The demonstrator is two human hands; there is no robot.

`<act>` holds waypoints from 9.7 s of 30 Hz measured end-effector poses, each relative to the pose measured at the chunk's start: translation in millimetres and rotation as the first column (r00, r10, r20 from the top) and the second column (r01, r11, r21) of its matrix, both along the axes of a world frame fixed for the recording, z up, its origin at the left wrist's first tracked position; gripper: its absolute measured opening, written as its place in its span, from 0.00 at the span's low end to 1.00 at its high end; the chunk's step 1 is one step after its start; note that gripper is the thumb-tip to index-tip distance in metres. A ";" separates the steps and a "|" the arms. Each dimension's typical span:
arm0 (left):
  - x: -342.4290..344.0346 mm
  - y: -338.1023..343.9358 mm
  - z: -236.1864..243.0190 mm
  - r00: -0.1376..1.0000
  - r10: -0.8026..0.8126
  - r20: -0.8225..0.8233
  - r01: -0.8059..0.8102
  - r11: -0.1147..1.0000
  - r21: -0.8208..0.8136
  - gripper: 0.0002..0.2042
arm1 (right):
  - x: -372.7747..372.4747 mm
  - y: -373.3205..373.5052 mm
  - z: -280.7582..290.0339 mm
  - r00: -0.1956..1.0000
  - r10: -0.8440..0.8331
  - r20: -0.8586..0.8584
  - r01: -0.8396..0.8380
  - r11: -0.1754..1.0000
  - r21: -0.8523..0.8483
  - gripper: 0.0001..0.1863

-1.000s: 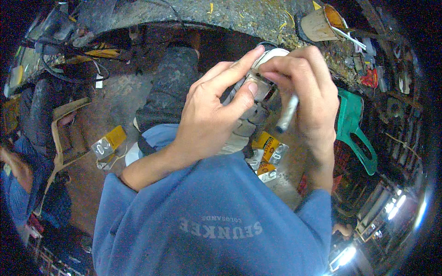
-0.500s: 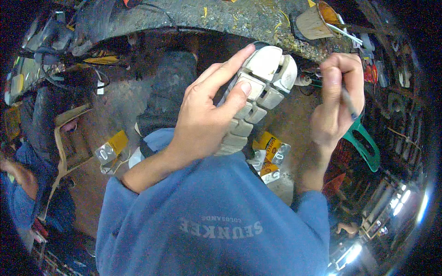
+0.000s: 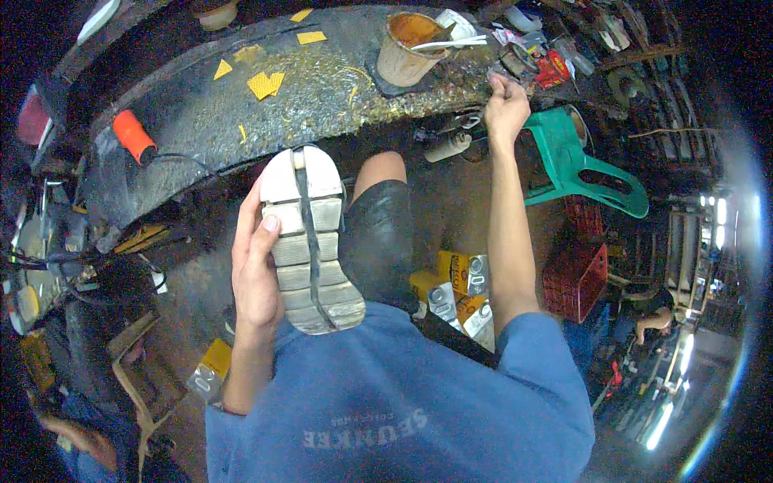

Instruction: The person uses a pen-like tool to mark the sole of a shoe, then cuts a yellow rubber patch with scissors and fits it into a recessed area on the sole. The person repeats the cutting and fitting process for additional patches.

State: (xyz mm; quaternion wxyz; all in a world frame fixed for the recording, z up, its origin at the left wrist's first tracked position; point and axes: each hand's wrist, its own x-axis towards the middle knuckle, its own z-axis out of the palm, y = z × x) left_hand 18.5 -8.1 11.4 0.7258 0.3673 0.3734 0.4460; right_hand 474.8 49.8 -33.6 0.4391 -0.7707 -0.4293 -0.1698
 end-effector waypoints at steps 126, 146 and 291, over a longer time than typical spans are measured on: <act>-5.2 -1.6 4.3 0.989 -0.144 0.032 0.131 0.960 0.249 0.53 | -297.9 -136.9 58.2 0.530 0.847 -0.044 -0.848 0.529 -0.038 0.20; -5.0 -3.5 6.6 0.992 -0.049 -0.115 0.086 0.935 0.344 0.54 | -310.8 -142.4 56.2 0.558 0.824 -0.097 -0.826 0.563 0.026 0.22; -10.0 -16.9 41.0 0.960 -0.265 -0.091 0.269 0.962 0.035 0.45 | -260.4 -91.3 63.8 0.260 0.895 -0.363 -0.831 0.399 0.388 0.09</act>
